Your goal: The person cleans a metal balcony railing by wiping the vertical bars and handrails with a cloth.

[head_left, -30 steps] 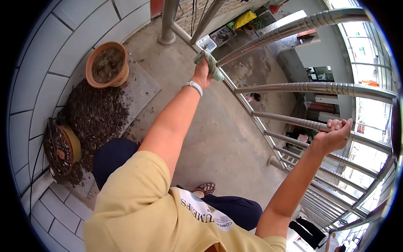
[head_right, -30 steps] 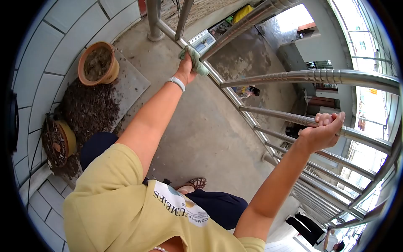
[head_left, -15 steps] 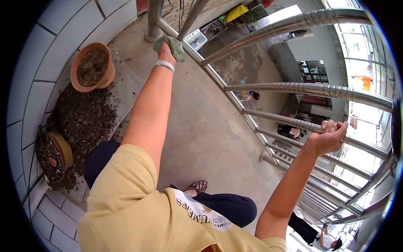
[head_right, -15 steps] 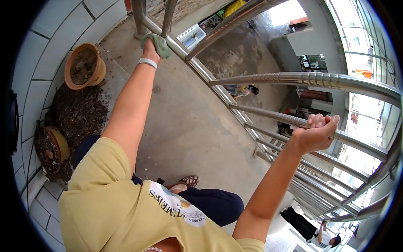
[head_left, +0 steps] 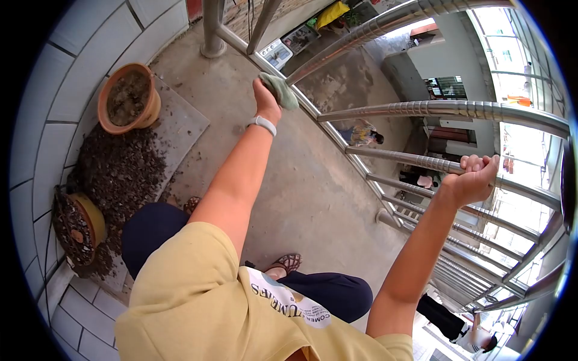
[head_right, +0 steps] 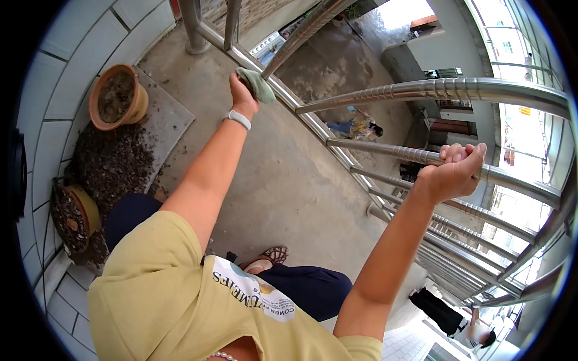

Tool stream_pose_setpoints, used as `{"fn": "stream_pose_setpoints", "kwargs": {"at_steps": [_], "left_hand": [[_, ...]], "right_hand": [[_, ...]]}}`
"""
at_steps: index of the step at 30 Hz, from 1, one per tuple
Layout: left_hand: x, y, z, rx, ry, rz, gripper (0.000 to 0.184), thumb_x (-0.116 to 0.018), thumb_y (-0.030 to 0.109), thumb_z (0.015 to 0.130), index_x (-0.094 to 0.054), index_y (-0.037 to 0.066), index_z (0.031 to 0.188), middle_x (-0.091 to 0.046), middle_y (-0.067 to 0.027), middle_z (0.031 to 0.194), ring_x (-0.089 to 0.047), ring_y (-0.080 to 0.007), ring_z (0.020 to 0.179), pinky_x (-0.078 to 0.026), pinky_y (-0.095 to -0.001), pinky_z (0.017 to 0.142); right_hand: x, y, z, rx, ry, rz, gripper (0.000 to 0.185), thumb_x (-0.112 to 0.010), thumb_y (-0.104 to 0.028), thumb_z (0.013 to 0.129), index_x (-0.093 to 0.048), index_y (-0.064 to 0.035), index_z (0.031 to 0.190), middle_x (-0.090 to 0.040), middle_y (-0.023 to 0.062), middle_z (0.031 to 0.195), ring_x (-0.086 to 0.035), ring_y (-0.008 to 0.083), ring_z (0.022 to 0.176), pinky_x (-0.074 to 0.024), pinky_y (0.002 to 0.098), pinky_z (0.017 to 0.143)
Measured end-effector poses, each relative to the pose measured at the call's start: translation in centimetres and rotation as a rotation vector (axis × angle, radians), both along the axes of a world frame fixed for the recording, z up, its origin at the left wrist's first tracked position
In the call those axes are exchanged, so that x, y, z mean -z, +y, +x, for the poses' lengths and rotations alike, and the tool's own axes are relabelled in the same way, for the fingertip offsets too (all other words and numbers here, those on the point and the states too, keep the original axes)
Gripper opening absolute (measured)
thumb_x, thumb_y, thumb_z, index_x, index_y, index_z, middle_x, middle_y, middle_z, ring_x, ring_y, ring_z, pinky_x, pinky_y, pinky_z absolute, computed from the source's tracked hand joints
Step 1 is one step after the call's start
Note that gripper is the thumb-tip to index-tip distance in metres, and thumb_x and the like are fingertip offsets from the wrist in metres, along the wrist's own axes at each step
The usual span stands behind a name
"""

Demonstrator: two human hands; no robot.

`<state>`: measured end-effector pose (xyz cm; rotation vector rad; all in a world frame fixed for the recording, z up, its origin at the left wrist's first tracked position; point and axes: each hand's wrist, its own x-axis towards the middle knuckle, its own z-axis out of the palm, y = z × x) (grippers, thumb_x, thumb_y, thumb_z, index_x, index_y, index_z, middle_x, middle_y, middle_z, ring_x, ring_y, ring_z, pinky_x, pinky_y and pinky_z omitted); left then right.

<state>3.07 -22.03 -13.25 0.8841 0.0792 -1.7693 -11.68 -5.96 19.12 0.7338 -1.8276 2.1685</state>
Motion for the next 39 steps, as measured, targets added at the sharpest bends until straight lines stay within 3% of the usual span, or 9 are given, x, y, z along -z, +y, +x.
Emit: {"fn": "stream_pose_setpoints", "kwargs": {"at_steps": [1, 2, 6, 9, 13, 21, 29, 31, 39], "left_hand": [[0.1, 0.6, 0.3, 0.035, 0.178, -0.053, 0.041, -0.032, 0.043, 0.088, -0.054, 0.01, 0.099, -0.055, -0.0029, 0.095, -0.051, -0.017, 0.091, -0.04, -0.0319, 0.083], [0.1, 1.1, 0.5, 0.051, 0.211, -0.107, 0.029, -0.038, 0.037, 0.087, -0.054, 0.014, 0.092, -0.055, 0.0, 0.094, -0.051, -0.0145, 0.088, -0.04, -0.0304, 0.082], [-0.4, 0.1, 1.9, 0.18, 0.227, -0.071, 0.02, -0.052, 0.028, 0.081, -0.058, 0.011, 0.09, -0.059, -0.0021, 0.089, -0.056, -0.0167, 0.084, -0.045, -0.0315, 0.078], [0.9, -1.7, 2.7, 0.296, 0.173, -0.117, 0.018, -0.055, 0.025, 0.08, -0.06, 0.009, 0.086, -0.061, -0.0031, 0.084, -0.058, -0.0179, 0.079, -0.047, -0.0318, 0.074], [1.6, -5.2, 4.1, 0.045, 0.149, -0.118, 0.016, -0.058, 0.022, 0.077, -0.06, 0.008, 0.084, -0.061, -0.0035, 0.081, -0.058, -0.0182, 0.075, -0.047, -0.0308, 0.071], [1.7, -7.0, 5.6, 0.325, 0.073, -0.169, 0.021, -0.065, 0.015, 0.074, -0.056, 0.003, 0.089, -0.061, -0.0119, 0.086, -0.059, -0.0211, 0.082, -0.049, -0.0321, 0.074], [1.8, -5.1, 2.7, 0.262, 0.265, -0.183, 0.024, -0.06, 0.022, 0.074, -0.055, 0.005, 0.088, -0.059, -0.0101, 0.091, -0.059, -0.0211, 0.087, -0.049, -0.0337, 0.077], [2.3, -3.7, 1.7, 0.356, 0.241, -0.212, 0.025, -0.059, 0.023, 0.074, -0.055, 0.004, 0.09, -0.06, -0.0092, 0.083, -0.06, -0.0224, 0.085, -0.049, -0.0353, 0.073], [1.2, -1.4, 1.1, 0.57, 0.121, -0.174, 0.035, -0.06, 0.031, 0.073, -0.055, 0.004, 0.094, -0.061, -0.0112, 0.086, -0.058, -0.0197, 0.071, -0.049, -0.0326, 0.062]], "right_hand": [[0.0, 0.0, 0.1, 0.004, -0.006, 0.004, 0.027, -0.056, -0.021, 0.084, -0.044, -0.0077, 0.064, -0.032, -0.0036, 0.047, -0.03, 0.0062, 0.043, -0.0266, 0.0238, 0.043], [0.0, 0.1, 0.0, 0.003, 0.0, 0.007, 0.027, -0.056, -0.022, 0.084, -0.045, -0.0068, 0.065, -0.032, -0.0035, 0.047, -0.029, 0.0062, 0.044, -0.0269, 0.0241, 0.044], [0.0, 0.1, 0.0, -0.019, 0.0, 0.005, 0.026, -0.056, -0.021, 0.084, -0.046, -0.0067, 0.064, -0.032, -0.0035, 0.047, -0.03, 0.0059, 0.044, -0.027, 0.0236, 0.043], [0.0, 0.1, 0.1, -0.003, 0.018, 0.019, 0.026, -0.055, -0.021, 0.084, -0.045, -0.0072, 0.064, -0.032, -0.0036, 0.047, -0.03, 0.0054, 0.043, -0.0271, 0.0232, 0.042], [0.1, 0.1, 0.0, -0.002, 0.027, 0.037, 0.026, -0.054, -0.021, 0.084, -0.044, -0.0089, 0.063, -0.032, -0.0042, 0.046, -0.03, 0.005, 0.042, -0.0271, 0.0225, 0.042], [0.4, -0.2, 0.1, 0.028, 0.02, 0.006, 0.025, -0.054, -0.02, 0.084, -0.043, -0.0092, 0.064, -0.029, -0.0053, 0.046, -0.029, 0.0048, 0.041, -0.0265, 0.0227, 0.041], [0.4, -0.6, 0.4, 0.081, 0.073, 0.02, 0.027, -0.056, -0.021, 0.084, -0.041, -0.0092, 0.063, -0.029, -0.0046, 0.047, -0.029, 0.0052, 0.041, -0.0268, 0.0229, 0.041], [0.4, -0.6, 0.5, 0.082, 0.077, 0.018, 0.027, -0.056, -0.021, 0.084, -0.042, -0.0088, 0.064, -0.029, -0.0044, 0.047, -0.029, 0.0053, 0.041, -0.0267, 0.0232, 0.041], [0.3, -0.6, 0.2, 0.112, 0.056, -0.005, 0.026, -0.055, -0.021, 0.083, -0.045, -0.0062, 0.065, -0.033, -0.0031, 0.047, -0.03, 0.0064, 0.041, -0.0269, 0.0233, 0.041]]}}
